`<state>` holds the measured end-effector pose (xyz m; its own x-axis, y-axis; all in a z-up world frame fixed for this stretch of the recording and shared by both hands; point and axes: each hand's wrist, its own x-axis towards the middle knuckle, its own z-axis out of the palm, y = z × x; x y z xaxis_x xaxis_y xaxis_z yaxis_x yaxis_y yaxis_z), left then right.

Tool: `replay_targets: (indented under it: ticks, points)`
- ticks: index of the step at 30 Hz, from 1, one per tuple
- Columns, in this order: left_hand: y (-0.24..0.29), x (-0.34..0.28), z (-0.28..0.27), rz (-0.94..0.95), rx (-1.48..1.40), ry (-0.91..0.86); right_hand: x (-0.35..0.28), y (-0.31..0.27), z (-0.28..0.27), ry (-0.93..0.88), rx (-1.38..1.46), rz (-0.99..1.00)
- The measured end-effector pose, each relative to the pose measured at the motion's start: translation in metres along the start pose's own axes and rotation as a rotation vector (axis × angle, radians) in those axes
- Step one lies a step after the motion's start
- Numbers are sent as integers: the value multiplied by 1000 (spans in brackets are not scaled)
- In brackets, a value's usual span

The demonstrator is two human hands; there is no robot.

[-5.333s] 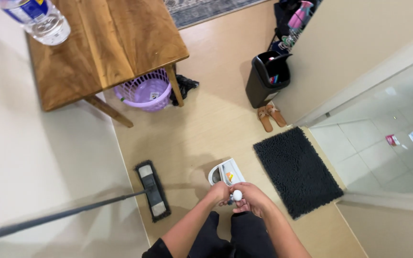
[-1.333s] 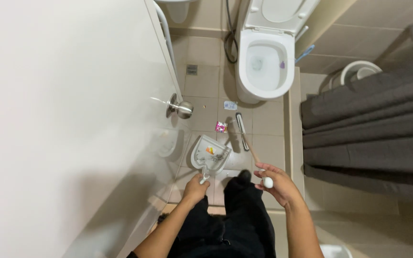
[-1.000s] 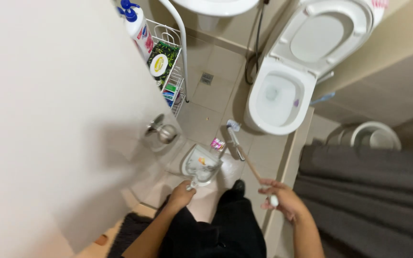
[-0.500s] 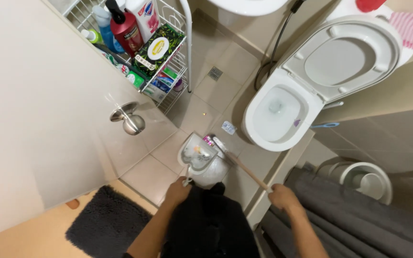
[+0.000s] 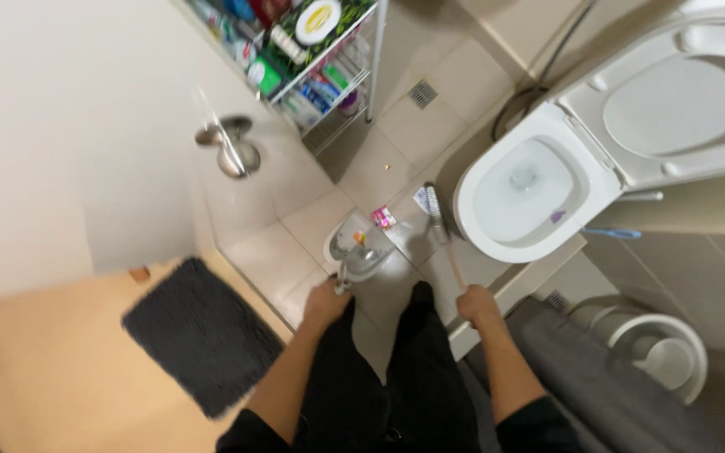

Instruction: The person cleans a toilet bowl using a handheld bidet sprayer and a toilet brush. They scrub the inside of the bowl and rinse it with water. Afterwards, they sweep the bathroom floor with a broom and dustpan, collecting small debris.

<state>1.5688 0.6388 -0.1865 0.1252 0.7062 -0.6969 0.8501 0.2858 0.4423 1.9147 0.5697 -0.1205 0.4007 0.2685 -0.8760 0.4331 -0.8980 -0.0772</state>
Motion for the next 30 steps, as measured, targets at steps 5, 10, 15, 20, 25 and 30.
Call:
replay_targets:
  ticks: [5,10,15,20,25,30]
  points:
    - [11,4,21,-34,-85,88,35,55,-6,-23,-286,-370]
    - [25,-20,19,-102,-53,53,38,114,-56,136,-405,-624]
    - [25,-40,14,-144,-36,36,85,94,-43,145,-477,-475]
    - [33,-36,11,-140,-78,73,63,61,0,2,-534,-537]
    - [23,-46,15,-83,-53,106,-28,39,-58,-3,-725,-486]
    - [7,-65,35,-177,-270,223,-14,-2,-134,198,-810,-526]
